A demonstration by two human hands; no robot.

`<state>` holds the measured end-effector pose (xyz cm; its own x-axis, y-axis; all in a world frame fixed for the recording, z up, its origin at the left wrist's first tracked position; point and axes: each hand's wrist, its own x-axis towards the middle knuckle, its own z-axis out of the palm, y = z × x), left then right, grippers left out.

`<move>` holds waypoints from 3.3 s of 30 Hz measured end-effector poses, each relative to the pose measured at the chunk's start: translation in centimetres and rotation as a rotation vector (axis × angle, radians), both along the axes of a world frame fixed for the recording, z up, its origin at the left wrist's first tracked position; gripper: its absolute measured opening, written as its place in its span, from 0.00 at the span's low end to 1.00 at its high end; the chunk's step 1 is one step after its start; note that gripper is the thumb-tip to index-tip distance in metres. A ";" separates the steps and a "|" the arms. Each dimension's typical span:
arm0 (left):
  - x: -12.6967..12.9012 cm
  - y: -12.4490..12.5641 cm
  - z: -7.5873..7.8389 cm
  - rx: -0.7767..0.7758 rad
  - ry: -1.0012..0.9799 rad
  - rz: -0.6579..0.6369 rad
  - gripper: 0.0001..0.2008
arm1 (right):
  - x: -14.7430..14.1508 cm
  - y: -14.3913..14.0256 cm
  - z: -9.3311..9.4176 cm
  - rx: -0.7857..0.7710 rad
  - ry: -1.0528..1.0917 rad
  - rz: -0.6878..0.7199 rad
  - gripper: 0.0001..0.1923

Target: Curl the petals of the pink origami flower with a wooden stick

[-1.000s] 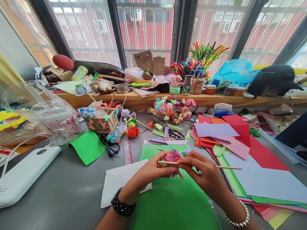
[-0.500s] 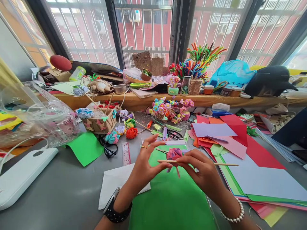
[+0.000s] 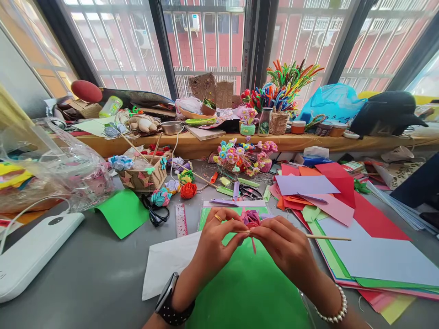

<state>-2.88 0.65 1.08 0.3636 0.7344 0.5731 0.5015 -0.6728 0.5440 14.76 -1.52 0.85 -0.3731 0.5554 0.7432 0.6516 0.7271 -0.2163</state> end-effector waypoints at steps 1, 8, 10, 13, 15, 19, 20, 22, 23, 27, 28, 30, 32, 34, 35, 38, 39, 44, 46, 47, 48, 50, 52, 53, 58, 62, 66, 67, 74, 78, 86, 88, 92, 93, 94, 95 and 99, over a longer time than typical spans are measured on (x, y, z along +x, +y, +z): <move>0.0 0.0 0.0 -0.013 -0.007 0.002 0.04 | 0.0 0.0 -0.1 -0.002 -0.002 0.001 0.08; 0.5 0.0 -0.3 0.055 0.013 0.046 0.05 | 0.1 0.2 -0.1 -0.199 0.095 -0.002 0.05; 0.5 0.0 -0.3 0.104 0.048 0.057 0.05 | 0.1 0.3 0.1 -0.322 0.131 -0.001 0.05; 0.5 0.0 -0.5 0.179 0.107 0.080 0.05 | 0.1 0.3 0.4 -0.496 0.176 0.015 0.06; 0.5 -0.1 -0.6 0.232 0.134 0.086 0.05 | 0.1 0.3 0.5 -0.566 0.194 0.015 0.07; 0.8 -0.3 -0.8 0.339 0.095 0.077 0.05 | 0.1 0.5 0.2 -0.633 0.222 -0.036 0.07; 0.9 -0.3 -0.8 0.355 0.086 0.075 0.05 | 0.1 0.5 0.2 -0.645 0.228 -0.047 0.07; 1.0 -0.3 -0.9 0.364 0.093 0.063 0.04 | 0.1 0.6 0.1 -0.670 0.238 -0.060 0.07; 1.0 -0.3 -0.9 0.361 0.100 0.057 0.04 | 0.1 0.6 0.1 -0.683 0.237 -0.066 0.07; 1.0 -0.4 -1.0 0.346 0.116 0.050 0.04 | 0.2 0.5 0.4 -0.685 0.197 -0.071 0.08; 1.1 -0.4 -1.0 0.343 0.114 0.053 0.04 | 0.2 0.4 0.4 -0.666 0.182 -0.069 0.08; 1.1 -0.5 -1.1 0.325 0.105 0.057 0.03 | 0.2 0.2 0.6 -0.605 0.157 -0.066 0.08; 1.1 -0.4 -1.1 0.271 0.084 0.057 0.02 | 0.1 0.1 0.6 -0.530 0.141 -0.061 0.07; 1.1 -0.3 -1.2 0.158 0.033 0.055 0.04 | 0.1 0.1 0.4 -0.453 0.130 -0.048 0.07; 1.0 -0.2 -1.3 0.080 -0.005 0.050 0.09 | 0.2 0.1 0.3 -0.413 0.121 -0.039 0.07; 0.7 0.4 -1.5 -0.200 -0.140 0.002 0.27 | 0.3 0.2 0.0 -0.282 0.094 -0.024 0.09; 0.5 0.6 -1.6 -0.302 -0.192 -0.022 0.30 | 0.3 0.2 0.0 -0.240 0.090 -0.025 0.10; 0.0 1.4 -1.4 -0.865 -0.488 -0.268 0.38 | 0.2 0.0 0.3 -0.116 0.128 -0.011 0.08; -0.1 1.3 -1.0 -0.997 -0.565 -0.390 0.40 | -0.1 -0.2 0.5 -0.087 0.159 0.008 0.07; -0.1 1.2 -0.9 -1.058 -0.593 -0.435 0.39 | -0.2 -0.2 0.6 -0.079 0.173 0.019 0.07; -0.1 1.1 -0.7 -1.117 -0.617 -0.463 0.37 | -0.3 -0.3 0.6 -0.077 0.185 0.028 0.07; 0.0 0.8 -0.6 -1.207 -0.650 -0.470 0.33 | -0.5 -0.3 0.6 -0.083 0.198 0.040 0.07; 0.1 0.8 -0.7 -1.233 -0.665 -0.433 0.30 | -0.5 -0.3 0.5 -0.099 0.197 0.038 0.07; 0.1 0.8 -0.7 -1.225 -0.671 -0.410 0.29 | -0.5 -0.2 0.4 -0.111 0.194 0.034 0.08; 0.3 1.1 -0.9 -1.149 -0.649 -0.306 0.30 | -0.1 0.0 0.5 -0.301 0.240 0.044 0.09; 0.3 1.2 -0.6 -1.064 -0.585 -0.286 0.28 | 0.1 0.1 0.7 -0.536 0.304 0.016 0.07; 0.4 0.8 -0.3 -0.976 -0.517 -0.275 0.25 | 0.1 0.3 0.5 -0.659 0.361 0.002 0.11; 0.4 0.7 -0.3 -0.961 -0.503 -0.273 0.25 | 0.1 0.4 0.4 -0.674 0.372 0.001 0.13; 0.4 0.7 -0.2 -0.953 -0.518 -0.285 0.26 | 0.2 0.3 0.7 -0.670 0.330 0.016 0.10; 0.3 0.7 0.0 -0.969 -0.517 -0.259 0.25 | 0.6 0.2 1.1 -0.628 0.241 0.085 0.07; 0.4 0.6 0.0 -1.002 -0.523 -0.280 0.27 | 0.6 0.0 1.2 -0.406 0.155 0.099 0.05; 0.4 0.8 -0.3 -1.021 -0.536 -0.290 0.27 | 0.5 -0.1 1.0 -0.340 0.162 0.082 0.05; 0.2 0.9 -0.8 -1.064 -0.533 -0.323 0.30 | 0.2 -0.1 0.6 -0.210 0.159 0.060 0.07; 0.0 0.9 -0.7 -1.033 -0.513 -0.322 0.31 | 0.2 -0.1 0.6 -0.179 0.155 0.053 0.07; -0.1 0.9 -0.6 -0.969 -0.480 -0.307 0.32 | 0.2 -0.1 0.6 -0.156 0.149 0.046 0.07; -0.2 0.9 -0.5 -0.865 -0.439 -0.277 0.32 | 0.2 -0.1 0.6 -0.140 0.145 0.038 0.08; -0.6 0.6 0.2 -0.270 -0.223 -0.069 0.24 | 0.3 0.0 0.6 -0.145 0.136 0.011 0.08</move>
<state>-3.50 1.23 1.33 0.3054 0.8486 0.4320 0.3093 -0.5175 0.7978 15.03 -1.48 1.49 -0.2816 0.6568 0.6995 0.6013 0.6889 -0.4048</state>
